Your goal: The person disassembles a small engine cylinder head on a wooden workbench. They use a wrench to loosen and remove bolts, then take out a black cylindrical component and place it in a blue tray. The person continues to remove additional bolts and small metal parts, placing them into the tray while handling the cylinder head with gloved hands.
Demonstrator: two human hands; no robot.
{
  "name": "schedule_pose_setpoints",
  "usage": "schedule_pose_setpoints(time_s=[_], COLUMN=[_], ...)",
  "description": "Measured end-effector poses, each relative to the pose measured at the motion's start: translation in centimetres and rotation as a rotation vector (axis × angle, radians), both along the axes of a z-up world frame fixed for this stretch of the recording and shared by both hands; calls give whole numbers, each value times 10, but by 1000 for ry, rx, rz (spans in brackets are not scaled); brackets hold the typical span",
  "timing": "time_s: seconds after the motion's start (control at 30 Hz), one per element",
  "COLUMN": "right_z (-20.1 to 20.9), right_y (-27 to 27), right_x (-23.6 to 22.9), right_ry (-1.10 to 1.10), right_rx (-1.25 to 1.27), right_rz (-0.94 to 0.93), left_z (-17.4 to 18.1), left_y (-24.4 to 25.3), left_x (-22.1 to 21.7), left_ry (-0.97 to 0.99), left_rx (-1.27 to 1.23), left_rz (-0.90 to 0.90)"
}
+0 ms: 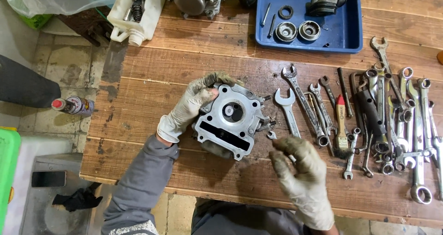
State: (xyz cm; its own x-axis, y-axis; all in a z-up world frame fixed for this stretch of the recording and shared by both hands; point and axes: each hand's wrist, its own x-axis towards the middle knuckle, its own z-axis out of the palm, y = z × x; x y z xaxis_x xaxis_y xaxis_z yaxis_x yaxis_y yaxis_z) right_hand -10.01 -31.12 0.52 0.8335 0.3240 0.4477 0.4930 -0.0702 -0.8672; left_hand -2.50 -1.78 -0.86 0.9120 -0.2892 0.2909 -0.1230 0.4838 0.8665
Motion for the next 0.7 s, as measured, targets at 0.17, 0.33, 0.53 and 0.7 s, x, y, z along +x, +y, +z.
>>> schedule_pose_setpoints(time_s=[0.17, 0.33, 0.53, 0.7], right_z=[56, 45, 65, 63], right_y=[31, 62, 85, 87], right_x=[39, 74, 88, 96], right_ry=[-236, -317, -375, -410], right_rx=[-584, -739, -957, -1168], right_rz=[-75, 21, 43, 82], left_z=[-7, -5, -11, -20], left_y=[-1, -2, -1, -1], left_x=[1, -1, 0, 2], left_ry=[16, 83, 146, 154], left_rx=[-76, -58, -125, -132], left_rz=[-4, 34, -5, 6])
